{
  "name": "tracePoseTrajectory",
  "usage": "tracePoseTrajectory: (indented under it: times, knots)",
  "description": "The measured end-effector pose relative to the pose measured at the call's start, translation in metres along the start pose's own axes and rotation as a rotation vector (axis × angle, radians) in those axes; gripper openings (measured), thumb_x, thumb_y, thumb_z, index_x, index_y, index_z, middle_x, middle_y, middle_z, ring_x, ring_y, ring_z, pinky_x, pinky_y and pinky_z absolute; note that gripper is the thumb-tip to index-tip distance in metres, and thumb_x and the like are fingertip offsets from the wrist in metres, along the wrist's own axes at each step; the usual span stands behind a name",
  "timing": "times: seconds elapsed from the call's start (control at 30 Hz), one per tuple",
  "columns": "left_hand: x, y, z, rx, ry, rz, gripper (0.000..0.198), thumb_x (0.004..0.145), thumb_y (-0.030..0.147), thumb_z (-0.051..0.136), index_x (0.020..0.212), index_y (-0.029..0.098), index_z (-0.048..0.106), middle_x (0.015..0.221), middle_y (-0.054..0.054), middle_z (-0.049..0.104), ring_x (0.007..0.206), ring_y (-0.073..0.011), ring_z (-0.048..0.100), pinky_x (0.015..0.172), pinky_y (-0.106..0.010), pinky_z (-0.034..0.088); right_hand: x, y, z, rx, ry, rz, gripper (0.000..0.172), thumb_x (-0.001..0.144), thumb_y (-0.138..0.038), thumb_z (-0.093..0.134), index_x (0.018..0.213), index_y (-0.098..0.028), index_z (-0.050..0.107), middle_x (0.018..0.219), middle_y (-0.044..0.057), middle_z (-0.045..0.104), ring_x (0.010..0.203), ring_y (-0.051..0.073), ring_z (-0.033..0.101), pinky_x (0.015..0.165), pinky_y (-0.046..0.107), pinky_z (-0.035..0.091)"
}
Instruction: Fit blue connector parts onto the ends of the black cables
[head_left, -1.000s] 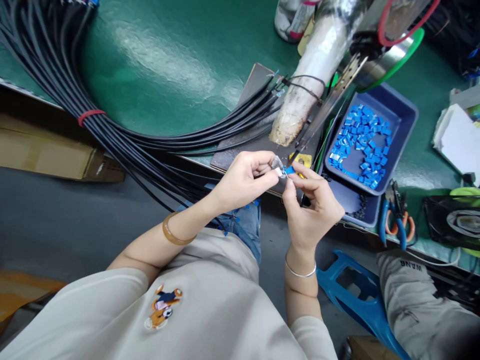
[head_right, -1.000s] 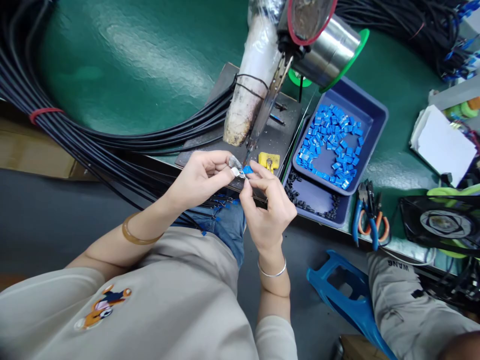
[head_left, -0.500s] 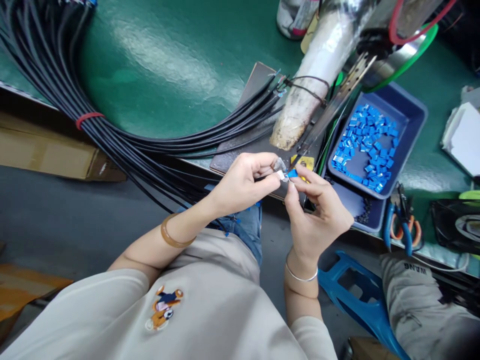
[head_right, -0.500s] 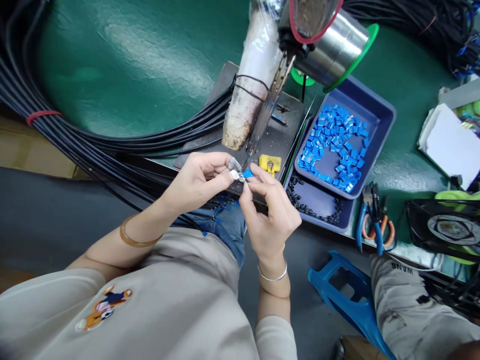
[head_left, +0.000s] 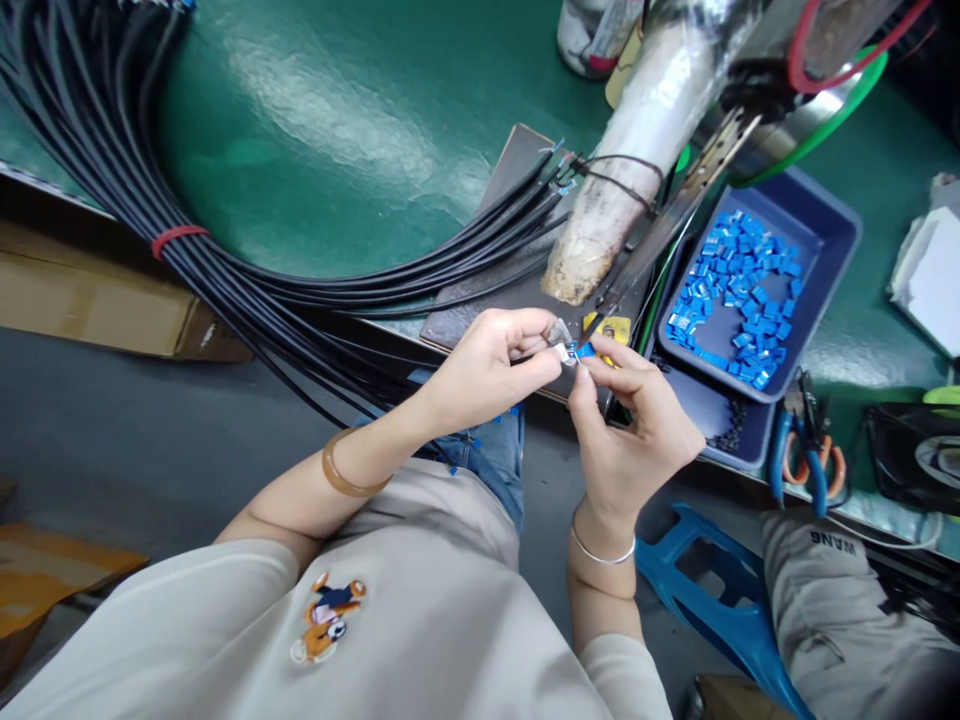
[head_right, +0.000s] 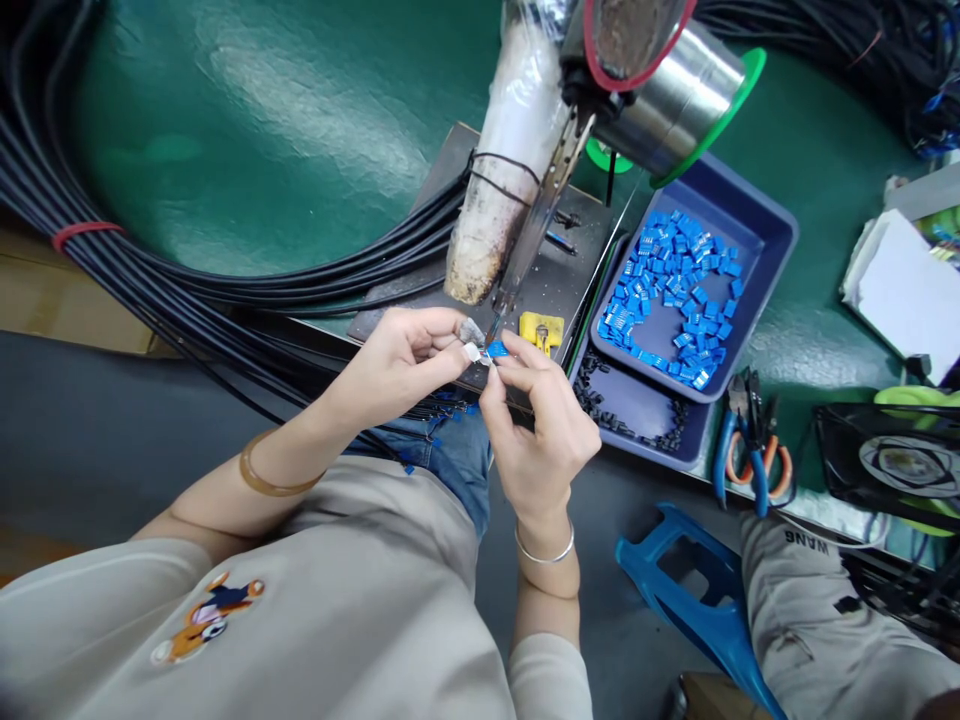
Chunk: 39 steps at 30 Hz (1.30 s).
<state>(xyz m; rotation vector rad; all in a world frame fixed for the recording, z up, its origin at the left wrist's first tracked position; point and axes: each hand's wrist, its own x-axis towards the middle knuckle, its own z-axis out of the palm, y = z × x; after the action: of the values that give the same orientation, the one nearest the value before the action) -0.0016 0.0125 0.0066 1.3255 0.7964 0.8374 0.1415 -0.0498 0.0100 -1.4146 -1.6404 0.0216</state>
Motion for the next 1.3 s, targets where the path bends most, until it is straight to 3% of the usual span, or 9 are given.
tracePoseTrajectory:
  times: [0.17,0.57,1.03,1.3]
  knots:
    - [0.000,0.005,0.000,0.003,-0.019,0.013,0.018,0.081,0.015,0.056,0.066,0.016,0.045,0.058,0.006,0.031,0.052,-0.0048,0.024,0.047,-0.020,0.020,0.002,-0.004,-0.003,-0.047,0.012,-0.011,0.014,0.083,-0.011,0.068,0.091,-0.022,0.068,0.100,0.002,0.078,0.093,0.019,0.076,0.080,0.032,0.064]
    - [-0.003,0.004,-0.004,-0.112,-0.067,-0.136,0.015,0.083,0.019,0.057,0.070,0.015,0.050,0.057,0.007,0.034,0.050,-0.0041,0.024,0.047,-0.021,0.018,-0.003,-0.001,-0.002,-0.092,-0.008,-0.077,0.015,0.082,-0.010,0.069,0.087,-0.022,0.062,0.104,0.002,0.078,0.090,0.017,0.077,0.078,0.026,0.063]
    - [0.002,0.011,-0.004,-0.128,-0.059,-0.107,0.010,0.083,0.018,0.057,0.074,0.013,0.056,0.057,0.005,0.038,0.050,-0.0047,0.026,0.047,-0.021,0.019,0.007,-0.006,-0.006,-0.091,-0.050,-0.034,0.009,0.085,-0.014,0.068,0.087,-0.022,0.066,0.105,0.003,0.078,0.091,0.020,0.077,0.078,0.032,0.065]
    - [0.004,0.013,-0.008,-0.173,-0.130,-0.129,0.012,0.083,0.019,0.057,0.073,0.013,0.056,0.054,0.008,0.033,0.047,-0.0035,0.020,0.044,-0.021,0.018,0.005,-0.009,-0.007,-0.092,-0.074,-0.032,0.012,0.083,-0.011,0.068,0.084,-0.022,0.061,0.110,0.004,0.077,0.085,0.017,0.077,0.075,0.027,0.064]
